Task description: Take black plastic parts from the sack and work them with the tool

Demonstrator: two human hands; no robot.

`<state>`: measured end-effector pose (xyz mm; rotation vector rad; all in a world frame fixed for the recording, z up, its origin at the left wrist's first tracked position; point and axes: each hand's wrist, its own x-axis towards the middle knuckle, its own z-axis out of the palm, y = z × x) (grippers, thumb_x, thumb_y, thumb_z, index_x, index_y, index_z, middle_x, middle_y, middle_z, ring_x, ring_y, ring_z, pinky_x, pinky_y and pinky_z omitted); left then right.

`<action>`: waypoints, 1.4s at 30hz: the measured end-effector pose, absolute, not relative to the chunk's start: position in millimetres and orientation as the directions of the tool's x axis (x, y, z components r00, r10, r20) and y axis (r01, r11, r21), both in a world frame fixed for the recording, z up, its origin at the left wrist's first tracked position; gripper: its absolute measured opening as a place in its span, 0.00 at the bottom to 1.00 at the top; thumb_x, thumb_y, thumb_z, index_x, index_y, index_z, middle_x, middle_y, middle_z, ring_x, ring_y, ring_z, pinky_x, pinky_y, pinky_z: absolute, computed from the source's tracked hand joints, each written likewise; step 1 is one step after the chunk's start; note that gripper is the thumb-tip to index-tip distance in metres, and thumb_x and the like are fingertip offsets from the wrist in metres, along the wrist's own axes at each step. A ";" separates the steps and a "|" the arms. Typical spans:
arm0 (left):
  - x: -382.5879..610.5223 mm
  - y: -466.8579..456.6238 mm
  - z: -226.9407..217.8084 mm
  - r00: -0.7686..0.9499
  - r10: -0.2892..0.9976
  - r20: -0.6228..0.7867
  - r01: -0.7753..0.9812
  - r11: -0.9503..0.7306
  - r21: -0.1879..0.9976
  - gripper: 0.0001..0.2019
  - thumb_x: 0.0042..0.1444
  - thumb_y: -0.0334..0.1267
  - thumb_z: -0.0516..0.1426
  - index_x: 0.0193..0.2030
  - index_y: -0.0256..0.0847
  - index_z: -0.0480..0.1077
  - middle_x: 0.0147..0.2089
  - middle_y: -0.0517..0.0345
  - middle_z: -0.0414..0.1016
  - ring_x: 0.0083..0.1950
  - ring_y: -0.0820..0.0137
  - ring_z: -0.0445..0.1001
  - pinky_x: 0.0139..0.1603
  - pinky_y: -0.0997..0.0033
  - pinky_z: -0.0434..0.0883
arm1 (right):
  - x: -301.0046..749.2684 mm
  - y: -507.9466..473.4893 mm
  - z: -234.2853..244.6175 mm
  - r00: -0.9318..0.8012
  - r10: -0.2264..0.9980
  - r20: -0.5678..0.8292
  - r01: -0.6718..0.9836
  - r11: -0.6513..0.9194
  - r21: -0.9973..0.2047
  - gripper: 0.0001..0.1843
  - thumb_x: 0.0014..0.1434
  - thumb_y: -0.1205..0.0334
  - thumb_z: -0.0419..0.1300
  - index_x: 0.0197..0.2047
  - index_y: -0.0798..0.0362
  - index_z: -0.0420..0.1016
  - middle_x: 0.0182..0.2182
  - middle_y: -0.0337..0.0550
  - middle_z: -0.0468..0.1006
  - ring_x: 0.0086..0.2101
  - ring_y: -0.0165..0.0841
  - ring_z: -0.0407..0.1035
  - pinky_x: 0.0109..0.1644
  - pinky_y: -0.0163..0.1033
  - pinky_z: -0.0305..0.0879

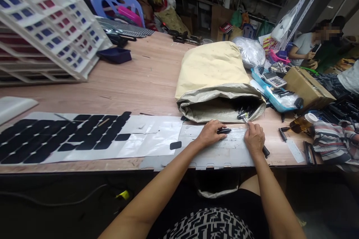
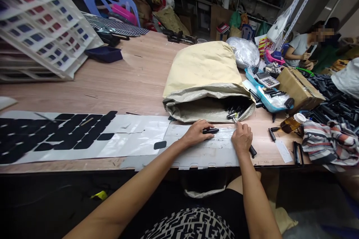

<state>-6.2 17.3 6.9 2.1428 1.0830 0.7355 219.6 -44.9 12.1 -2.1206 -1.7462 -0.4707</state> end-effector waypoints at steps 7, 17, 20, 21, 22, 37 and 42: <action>-12.6 18.1 2.5 0.510 0.832 0.218 0.404 -0.455 0.793 0.12 0.52 0.37 0.62 0.45 0.43 0.79 0.38 0.56 0.74 0.46 0.63 0.69 0.49 0.64 0.68 | 219.7 -44.4 23.7 0.223 0.888 0.403 0.972 -0.171 -0.160 0.20 0.62 0.70 0.51 0.54 0.52 0.76 0.39 0.48 0.75 0.40 0.38 0.65 0.42 0.40 0.59; -8.6 21.9 -3.6 0.492 0.832 0.256 0.397 -0.476 0.784 0.12 0.52 0.34 0.62 0.44 0.44 0.81 0.36 0.57 0.75 0.44 0.64 0.70 0.49 0.65 0.67 | 189.5 -100.5 47.4 0.180 0.942 0.283 0.730 0.065 -0.680 0.18 0.65 0.60 0.51 0.53 0.51 0.76 0.49 0.49 0.80 0.46 0.38 0.74 0.49 0.43 0.71; -7.4 21.6 -5.5 0.473 0.844 0.254 0.399 -0.462 0.792 0.12 0.51 0.35 0.63 0.44 0.44 0.81 0.36 0.57 0.75 0.44 0.64 0.70 0.49 0.65 0.68 | 180.8 -107.7 48.7 0.183 0.933 0.310 0.716 0.090 -0.692 0.18 0.65 0.60 0.51 0.54 0.51 0.76 0.50 0.49 0.79 0.50 0.38 0.73 0.53 0.44 0.70; -7.2 21.6 -5.8 0.470 0.845 0.257 0.397 -0.462 0.793 0.12 0.52 0.35 0.63 0.44 0.44 0.81 0.36 0.57 0.75 0.44 0.64 0.70 0.49 0.65 0.68 | 179.1 -108.4 48.2 0.180 0.931 0.318 0.717 0.097 -0.690 0.18 0.66 0.60 0.51 0.54 0.51 0.75 0.50 0.49 0.79 0.50 0.38 0.73 0.54 0.44 0.70; -7.1 21.6 -5.9 0.468 0.844 0.260 0.395 -0.463 0.793 0.12 0.52 0.35 0.63 0.44 0.44 0.81 0.37 0.57 0.75 0.44 0.64 0.70 0.49 0.65 0.68 | 177.8 -108.7 47.5 0.172 0.932 0.318 0.720 0.101 -0.687 0.18 0.66 0.60 0.51 0.54 0.52 0.75 0.50 0.50 0.79 0.50 0.38 0.73 0.55 0.45 0.69; -4.3 23.9 -6.4 0.388 0.887 0.252 0.359 -0.397 0.845 0.25 0.47 0.32 0.65 0.54 0.42 0.68 0.34 0.63 0.74 0.40 0.67 0.72 0.43 0.69 0.68 | 165.2 -101.3 42.1 0.111 0.929 0.352 0.785 0.135 -0.604 0.17 0.65 0.62 0.51 0.52 0.51 0.76 0.46 0.48 0.80 0.46 0.38 0.74 0.49 0.42 0.70; -5.0 22.5 -2.1 0.462 0.838 0.290 0.446 -0.503 0.740 0.12 0.52 0.35 0.63 0.45 0.41 0.77 0.39 0.56 0.77 0.45 0.63 0.71 0.49 0.64 0.67 | 201.5 -74.6 43.2 0.223 0.876 0.427 0.896 -0.011 -0.444 0.18 0.64 0.63 0.51 0.54 0.50 0.76 0.44 0.47 0.79 0.43 0.38 0.72 0.46 0.41 0.66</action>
